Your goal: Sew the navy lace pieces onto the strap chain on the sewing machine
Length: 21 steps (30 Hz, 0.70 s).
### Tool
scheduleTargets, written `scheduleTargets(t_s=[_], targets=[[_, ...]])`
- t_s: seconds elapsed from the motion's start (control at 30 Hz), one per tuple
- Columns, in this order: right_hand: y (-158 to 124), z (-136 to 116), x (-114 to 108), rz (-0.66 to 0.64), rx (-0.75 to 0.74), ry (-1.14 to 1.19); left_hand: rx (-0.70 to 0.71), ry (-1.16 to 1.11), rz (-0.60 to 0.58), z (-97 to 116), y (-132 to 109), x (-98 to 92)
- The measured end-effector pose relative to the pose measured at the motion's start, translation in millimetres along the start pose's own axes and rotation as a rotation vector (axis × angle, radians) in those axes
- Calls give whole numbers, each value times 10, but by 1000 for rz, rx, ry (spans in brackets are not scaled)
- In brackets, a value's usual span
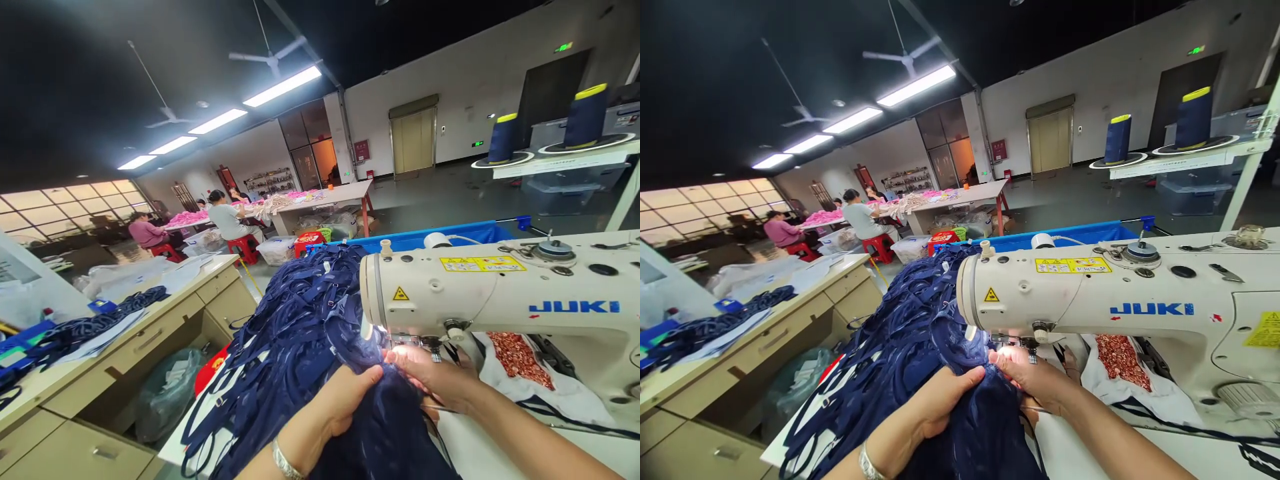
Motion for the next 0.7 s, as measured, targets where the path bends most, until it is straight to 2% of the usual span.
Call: scheduleTargets(t_s=[0.1, 0.23, 0.3, 0.37, 0.43, 0.47, 0.6, 0.7], targets=[[-18, 32, 57, -68, 13, 45, 73, 74, -24, 72, -19, 6], [-4, -84, 166, -138, -132, 17, 130, 92, -22, 126, -6, 0], [21, -73, 193, -120, -126, -65, 196, 20, 52, 244, 35, -85], [43, -42, 205, -95, -110, -184, 297, -109, 210, 423, 79, -269], [41, -79, 225, -89, -181, -286, 392, -215, 367, 600, 111, -465], [32, -105, 236, -94, -219, -309, 427, -238, 409, 681, 131, -530], [-8, -166, 226, -103, -244, -243, 506, -220, 409, 892, 225, -583], [-5, -183, 142, -53, -237, -224, 667, -36, 387, 981, 262, -491]])
Point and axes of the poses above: each hand's wrist, its own y-axis towards the middle knuckle, its own x-axis out of the palm, z = x × y, the point moved 8 cm from there along y, towards the middle knuckle, and after that the axes turned 11 degrees about -y, right-handed, at the moved point
